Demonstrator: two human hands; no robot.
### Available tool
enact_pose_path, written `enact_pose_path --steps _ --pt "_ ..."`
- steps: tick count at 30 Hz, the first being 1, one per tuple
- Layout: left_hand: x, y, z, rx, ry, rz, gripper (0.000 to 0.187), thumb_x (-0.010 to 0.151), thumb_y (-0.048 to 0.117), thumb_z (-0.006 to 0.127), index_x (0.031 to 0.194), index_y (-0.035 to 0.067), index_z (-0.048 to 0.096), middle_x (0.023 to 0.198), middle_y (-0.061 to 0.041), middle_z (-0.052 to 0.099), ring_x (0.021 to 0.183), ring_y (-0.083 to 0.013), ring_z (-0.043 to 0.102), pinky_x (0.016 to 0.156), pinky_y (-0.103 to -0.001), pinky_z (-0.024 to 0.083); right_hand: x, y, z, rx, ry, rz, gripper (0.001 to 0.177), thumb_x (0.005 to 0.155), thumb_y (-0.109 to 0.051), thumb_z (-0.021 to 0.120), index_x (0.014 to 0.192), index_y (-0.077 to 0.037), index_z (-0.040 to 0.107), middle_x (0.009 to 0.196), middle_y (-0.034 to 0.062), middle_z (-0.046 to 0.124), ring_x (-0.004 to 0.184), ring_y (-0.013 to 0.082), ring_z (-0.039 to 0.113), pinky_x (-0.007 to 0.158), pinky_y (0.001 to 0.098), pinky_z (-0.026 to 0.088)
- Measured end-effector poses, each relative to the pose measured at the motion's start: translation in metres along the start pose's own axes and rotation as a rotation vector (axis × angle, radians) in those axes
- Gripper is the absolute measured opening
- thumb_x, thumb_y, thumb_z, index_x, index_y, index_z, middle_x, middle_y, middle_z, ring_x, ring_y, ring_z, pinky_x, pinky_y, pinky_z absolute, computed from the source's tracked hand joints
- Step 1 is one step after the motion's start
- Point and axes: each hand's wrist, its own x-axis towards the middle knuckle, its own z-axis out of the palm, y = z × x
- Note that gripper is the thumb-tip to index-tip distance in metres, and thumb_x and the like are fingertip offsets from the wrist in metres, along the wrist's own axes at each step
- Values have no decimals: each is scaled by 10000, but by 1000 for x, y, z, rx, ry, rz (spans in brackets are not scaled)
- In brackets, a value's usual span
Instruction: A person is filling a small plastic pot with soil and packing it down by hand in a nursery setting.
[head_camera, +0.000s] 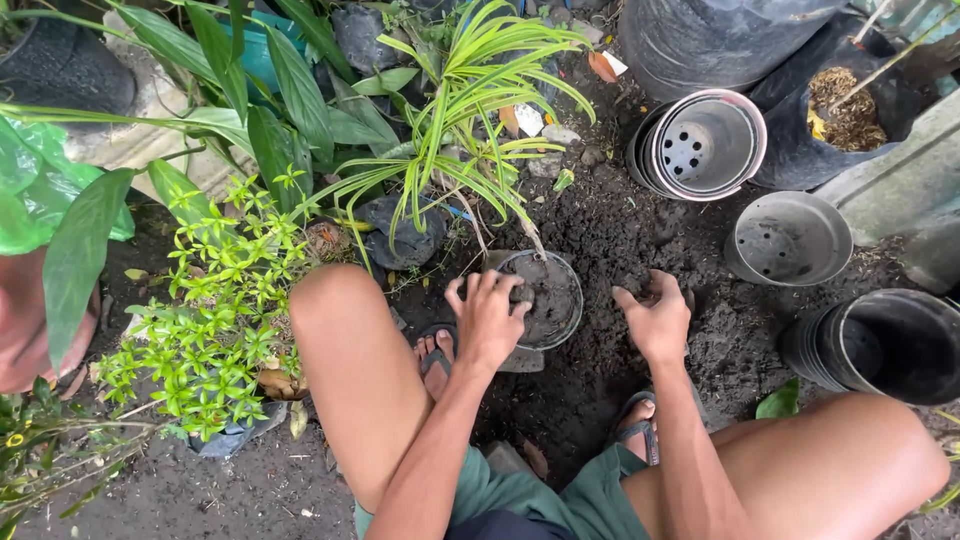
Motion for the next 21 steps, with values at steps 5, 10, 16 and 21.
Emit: enact_pose_path --steps 5,10,16,21 --pt "11 8 -23 -260 99 -71 335 933 253 746 1242 142 680 1111 -76 660 1183 -265 543 1113 -658 167 10 23 20 -55 -54 100 734 937 -307 780 1542 -16 482 1382 244 588 1229 369 621 1014 587 522" --pt "5 20 -40 -677 128 -156 446 886 129 758 1287 107 563 1179 -202 710 1215 -413 625 1064 -596 336 -23 -34 19 -173 -35 -71 739 970 -196 718 1597 -13 372 1519 353 376 1453 531 334 1168 677 339" --pt "13 8 -6 -811 1 -194 253 913 157 751 1166 161 755 1048 -153 772 1091 -365 713 945 -473 534 -48 -69 35 251 -318 -438 399 1037 -188 657 1400 -23 635 1119 234 656 1073 357 628 917 494 541" --pt "20 6 6 -781 -55 -293 202 858 234 805 1058 204 815 865 -93 793 843 -201 780 755 -312 604 -35 -46 56 349 -380 -406 406 981 -127 736 1365 -10 677 1039 209 677 978 255 654 837 398 596"
